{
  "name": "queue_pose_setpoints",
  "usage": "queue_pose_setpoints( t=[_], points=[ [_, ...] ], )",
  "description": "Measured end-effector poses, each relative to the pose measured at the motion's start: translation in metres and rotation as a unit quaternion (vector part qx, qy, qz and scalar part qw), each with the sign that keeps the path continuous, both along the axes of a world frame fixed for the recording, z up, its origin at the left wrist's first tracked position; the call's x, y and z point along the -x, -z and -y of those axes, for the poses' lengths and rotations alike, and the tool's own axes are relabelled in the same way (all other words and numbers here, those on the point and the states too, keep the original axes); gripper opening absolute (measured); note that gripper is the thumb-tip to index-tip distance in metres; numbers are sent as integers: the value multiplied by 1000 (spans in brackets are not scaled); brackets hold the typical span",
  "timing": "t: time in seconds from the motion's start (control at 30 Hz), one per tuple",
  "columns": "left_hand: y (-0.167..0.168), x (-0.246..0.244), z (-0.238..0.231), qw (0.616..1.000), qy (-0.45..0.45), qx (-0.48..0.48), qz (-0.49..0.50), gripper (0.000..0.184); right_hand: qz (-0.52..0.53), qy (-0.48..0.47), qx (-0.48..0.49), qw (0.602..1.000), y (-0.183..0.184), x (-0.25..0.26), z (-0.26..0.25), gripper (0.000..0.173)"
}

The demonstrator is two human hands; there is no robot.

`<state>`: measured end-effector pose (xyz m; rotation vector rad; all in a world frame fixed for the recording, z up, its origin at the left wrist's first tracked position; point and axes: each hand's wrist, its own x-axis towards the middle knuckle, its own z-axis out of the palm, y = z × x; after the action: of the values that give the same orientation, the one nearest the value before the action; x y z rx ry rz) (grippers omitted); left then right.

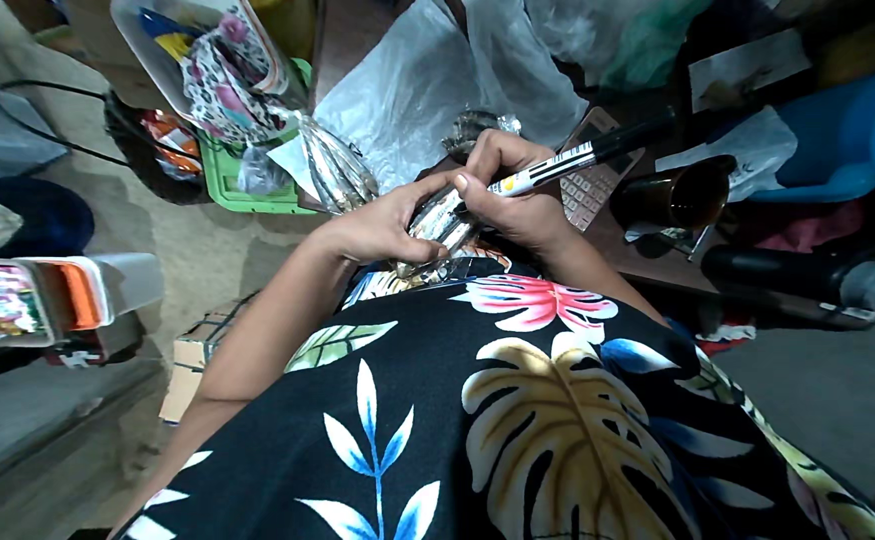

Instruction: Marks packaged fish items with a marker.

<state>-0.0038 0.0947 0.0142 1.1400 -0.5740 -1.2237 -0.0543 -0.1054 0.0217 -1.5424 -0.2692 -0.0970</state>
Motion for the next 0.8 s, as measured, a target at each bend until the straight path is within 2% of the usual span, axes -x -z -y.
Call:
queue_pose_setpoints(
  t=[0.2, 0.33, 0.5, 0.63, 0.7, 0.8],
  points=[
    [2, 2, 0, 999, -29, 28, -34, 79, 6, 10, -88, 996, -3, -2, 4, 17],
    [-2, 3, 0, 996, -70, 4, -48, 58, 23, 40, -121, 992, -7, -6, 7, 17],
    [-1, 0, -1, 997, -63, 12, -32, 65, 50, 71, -125, 988, -10, -9, 12, 13],
    [13, 1, 0, 984, -115, 26, -131, 35, 62, 91, -144, 983, -14, -10, 18, 15],
    [16, 1, 0, 976, -147, 10, -163, 28, 64, 102, -128, 984, -16, -10, 23, 16],
    [13, -1, 1, 959, -172, -52, -220, 37, 55, 118, -128, 983, -16, -9, 26, 18]
  ],
)
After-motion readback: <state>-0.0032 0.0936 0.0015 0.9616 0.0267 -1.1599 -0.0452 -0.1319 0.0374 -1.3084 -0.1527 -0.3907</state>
